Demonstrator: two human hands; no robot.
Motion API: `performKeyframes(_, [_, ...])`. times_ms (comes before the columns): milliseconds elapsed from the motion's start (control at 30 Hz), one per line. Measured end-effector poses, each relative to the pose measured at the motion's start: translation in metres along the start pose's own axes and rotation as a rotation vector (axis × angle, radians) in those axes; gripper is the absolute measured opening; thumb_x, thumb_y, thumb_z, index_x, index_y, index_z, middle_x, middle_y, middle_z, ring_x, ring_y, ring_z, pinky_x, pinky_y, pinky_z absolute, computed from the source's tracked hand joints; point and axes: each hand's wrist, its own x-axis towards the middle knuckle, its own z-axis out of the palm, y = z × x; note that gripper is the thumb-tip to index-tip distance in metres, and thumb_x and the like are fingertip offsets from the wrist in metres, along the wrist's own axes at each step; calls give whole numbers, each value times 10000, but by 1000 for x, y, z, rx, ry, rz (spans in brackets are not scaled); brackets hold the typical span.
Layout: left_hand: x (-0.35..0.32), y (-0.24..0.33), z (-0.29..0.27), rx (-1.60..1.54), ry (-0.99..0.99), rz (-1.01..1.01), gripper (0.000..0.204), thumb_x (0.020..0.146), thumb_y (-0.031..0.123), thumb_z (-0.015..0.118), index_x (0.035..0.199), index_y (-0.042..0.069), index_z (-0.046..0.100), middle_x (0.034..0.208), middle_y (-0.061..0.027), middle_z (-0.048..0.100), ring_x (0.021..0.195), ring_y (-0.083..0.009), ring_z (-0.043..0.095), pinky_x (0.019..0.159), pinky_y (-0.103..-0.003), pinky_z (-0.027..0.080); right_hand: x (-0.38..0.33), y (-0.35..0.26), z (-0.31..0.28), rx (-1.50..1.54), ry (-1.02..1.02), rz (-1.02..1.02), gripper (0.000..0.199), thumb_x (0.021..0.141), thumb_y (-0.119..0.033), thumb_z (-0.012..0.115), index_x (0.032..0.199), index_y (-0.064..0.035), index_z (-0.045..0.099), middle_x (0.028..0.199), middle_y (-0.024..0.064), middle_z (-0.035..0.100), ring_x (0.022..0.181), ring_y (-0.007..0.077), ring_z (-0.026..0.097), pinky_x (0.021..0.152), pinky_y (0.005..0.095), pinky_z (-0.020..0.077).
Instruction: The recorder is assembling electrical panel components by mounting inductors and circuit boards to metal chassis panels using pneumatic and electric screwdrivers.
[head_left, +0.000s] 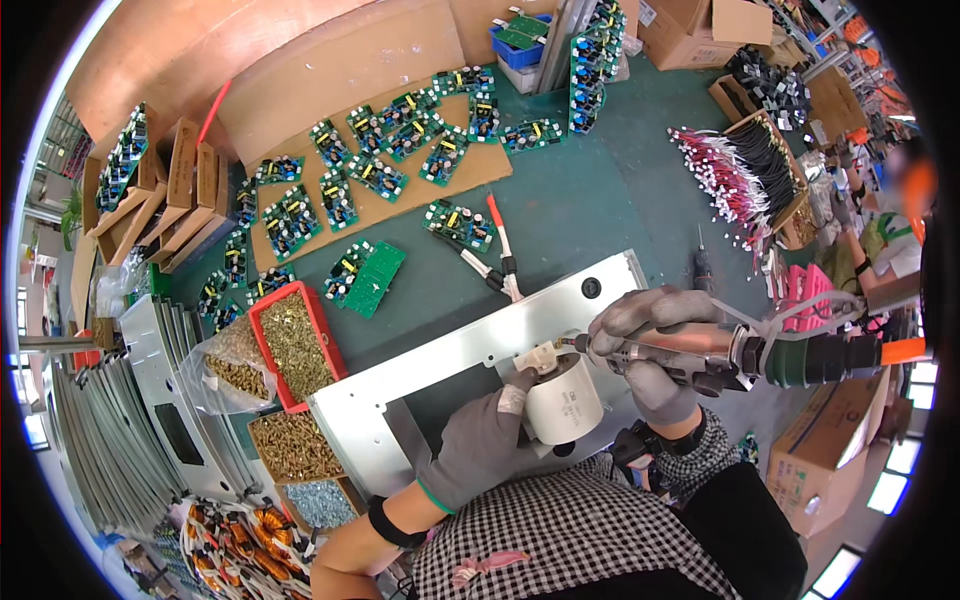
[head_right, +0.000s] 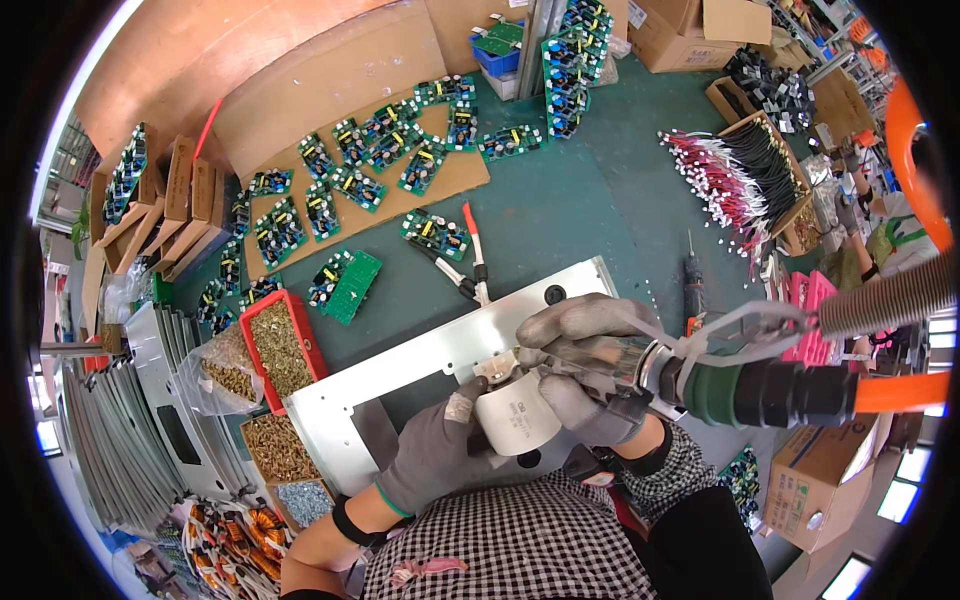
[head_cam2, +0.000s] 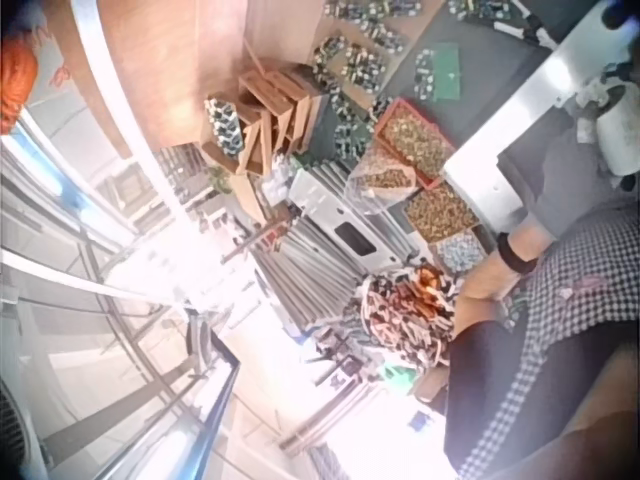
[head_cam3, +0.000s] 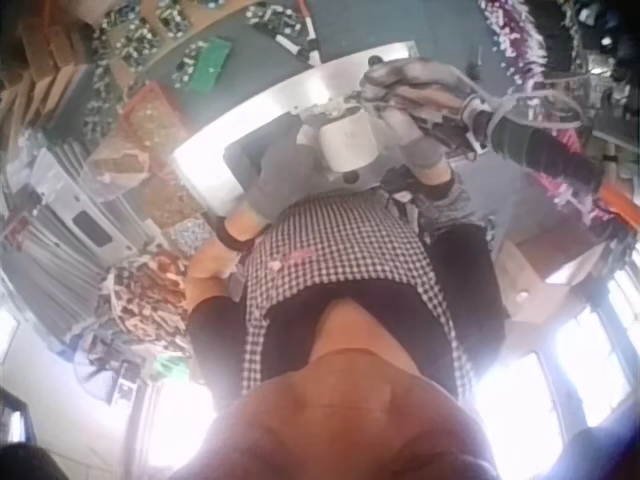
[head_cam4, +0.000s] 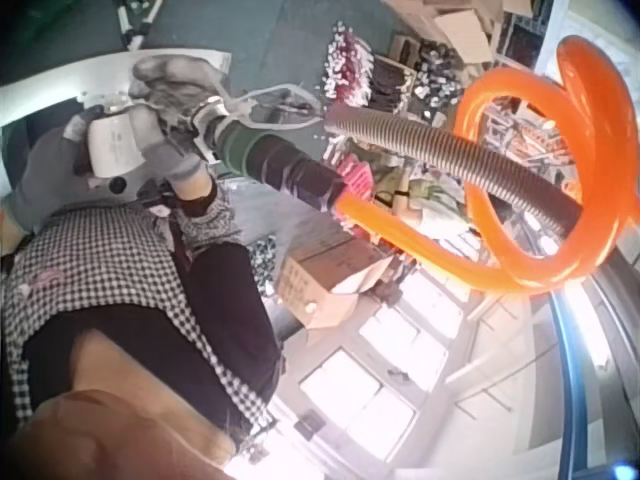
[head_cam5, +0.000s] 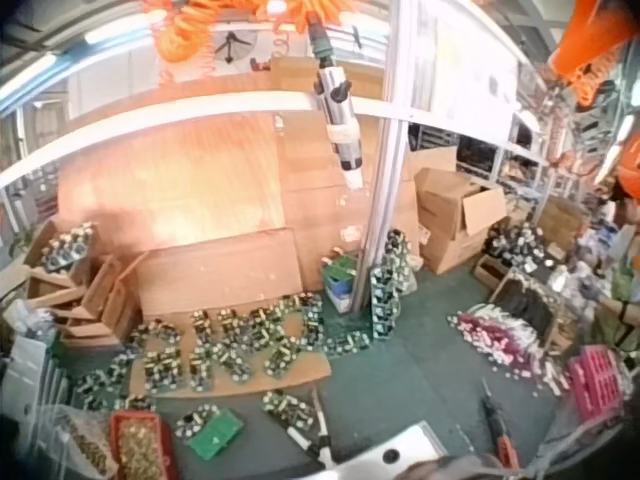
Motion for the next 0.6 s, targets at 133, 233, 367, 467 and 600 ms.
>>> performKeyframes(133, [-2,-1,0,33,94,-34,883,623,300,776,1312,-39,338,749,-108,580,624,-255,600,537,-352,487,5,7,-1,-50,-96,-51,401,747,-11,645,1095,-39,447,989,166,609,956,215,604,794,322,518])
performKeyframes(233, [-2,-3,0,49,142,-20,845,606,309,794,1270,-35,399,713,-75,573,610,-241,593,530,-339,476,5,12,3,27,-115,3,413,733,24,632,1096,-9,438,1012,176,599,955,223,606,810,337,514])
performKeyframes(367, [0,-3,-2,52,127,-8,841,613,283,789,1284,-18,382,736,-97,589,634,-260,599,544,-340,477,2,17,5,12,-180,59,441,710,89,579,1113,17,415,1057,188,576,965,224,607,822,321,509])
performKeyframes(467, [-1,-3,-2,8,113,-25,832,621,263,782,1292,-8,371,766,-114,598,645,-282,602,545,-355,477,-1,21,8,-31,-158,68,452,699,97,572,1113,6,417,1040,176,577,945,206,609,822,316,504])
performKeyframes(600, [-4,-3,-3,29,86,-78,839,626,246,777,1306,-2,353,789,-123,600,661,-299,606,566,-362,484,-2,24,15,-86,-180,45,399,781,-60,674,1109,-82,450,978,154,588,876,212,599,763,345,513])
